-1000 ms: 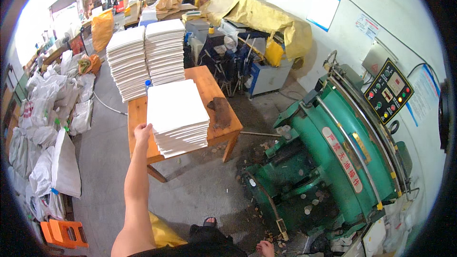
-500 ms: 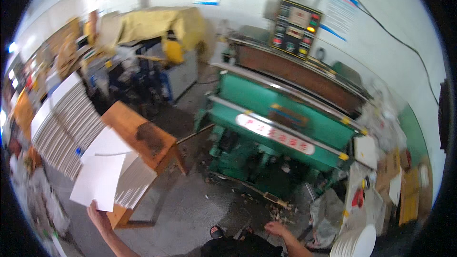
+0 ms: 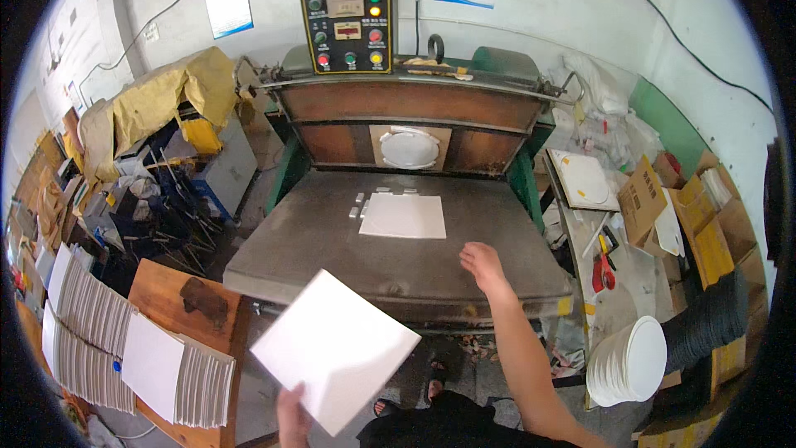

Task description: The person places square paper sheets into a die-cutting machine one at a time, removes the resulting circular cutouts, and stacks them on a nearby table.

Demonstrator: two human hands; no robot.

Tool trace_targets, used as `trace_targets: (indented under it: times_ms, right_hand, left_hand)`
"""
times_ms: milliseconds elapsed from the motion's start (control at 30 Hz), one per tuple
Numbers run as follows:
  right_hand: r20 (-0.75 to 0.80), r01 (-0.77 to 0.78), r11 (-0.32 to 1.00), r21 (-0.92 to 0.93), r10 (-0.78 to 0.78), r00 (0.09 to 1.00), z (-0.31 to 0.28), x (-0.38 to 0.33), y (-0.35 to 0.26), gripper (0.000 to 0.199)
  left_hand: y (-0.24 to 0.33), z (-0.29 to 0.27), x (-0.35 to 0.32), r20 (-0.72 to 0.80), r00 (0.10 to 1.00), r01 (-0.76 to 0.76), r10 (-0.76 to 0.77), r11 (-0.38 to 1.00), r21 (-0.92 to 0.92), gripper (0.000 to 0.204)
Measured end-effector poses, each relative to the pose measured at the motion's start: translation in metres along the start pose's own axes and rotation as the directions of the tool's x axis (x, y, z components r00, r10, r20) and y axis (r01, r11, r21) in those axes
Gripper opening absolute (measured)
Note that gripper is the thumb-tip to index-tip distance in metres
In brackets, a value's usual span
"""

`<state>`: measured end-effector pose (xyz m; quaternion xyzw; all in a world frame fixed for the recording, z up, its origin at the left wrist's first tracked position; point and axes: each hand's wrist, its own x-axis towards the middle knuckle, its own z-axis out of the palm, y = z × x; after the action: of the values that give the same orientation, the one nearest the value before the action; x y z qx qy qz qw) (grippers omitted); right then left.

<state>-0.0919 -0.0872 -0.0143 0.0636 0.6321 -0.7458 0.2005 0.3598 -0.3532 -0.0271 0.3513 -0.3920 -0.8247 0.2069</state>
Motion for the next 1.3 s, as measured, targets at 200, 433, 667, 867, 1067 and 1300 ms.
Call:
trace_targets:
  times_ms: [200, 433, 667, 867, 1067, 1300]
  right_hand:
    - [-0.156, -0.258, 0.954, -0.152, 0.234, 0.96, 0.018, 0.148, 0.058, 0.038]
    - [0.196, -0.541, 0.835, 0.102, 0.516, 0.834, 0.041, 0.205, 0.064, 0.023]
    - [0.472, -0.385, 0.879, 0.281, 0.223, 0.853, -0.002, 0.18, -0.008, 0.029]
    - [0.166, -0.075, 0.945, 0.318, 0.023, 0.986, -0.131, 0.073, -0.052, 0.046]
    - [-0.136, -0.037, 0.993, 0.11, 0.052, 0.989, -0.247, -0.069, -0.03, 0.048]
    - [-0.441, 0.023, 0.933, -0.36, -0.191, 0.877, -0.243, -0.199, -0.013, 0.064]
  left_hand:
    - [-0.035, 0.089, -0.036, -0.257, 0.922, 0.285, -0.288, 0.957, -0.049, 0.043]
    - [-0.08, 0.121, -0.033, -0.168, 0.971, 0.144, -0.168, 0.979, -0.146, 0.044]
    - [-0.098, 0.184, 0.065, 0.14, 0.92, 0.369, -0.366, 0.929, 0.003, 0.037]
    - [-0.131, 0.283, 0.227, 0.129, 0.937, 0.332, -0.326, 0.943, -0.031, 0.034]
    - [-0.14, 0.307, 0.307, 0.004, 0.941, 0.337, -0.338, 0.938, -0.084, 0.03]
    - [-0.151, 0.358, 0.245, 0.134, 0.917, -0.288, 0.375, 0.393, 0.873, 0.056]
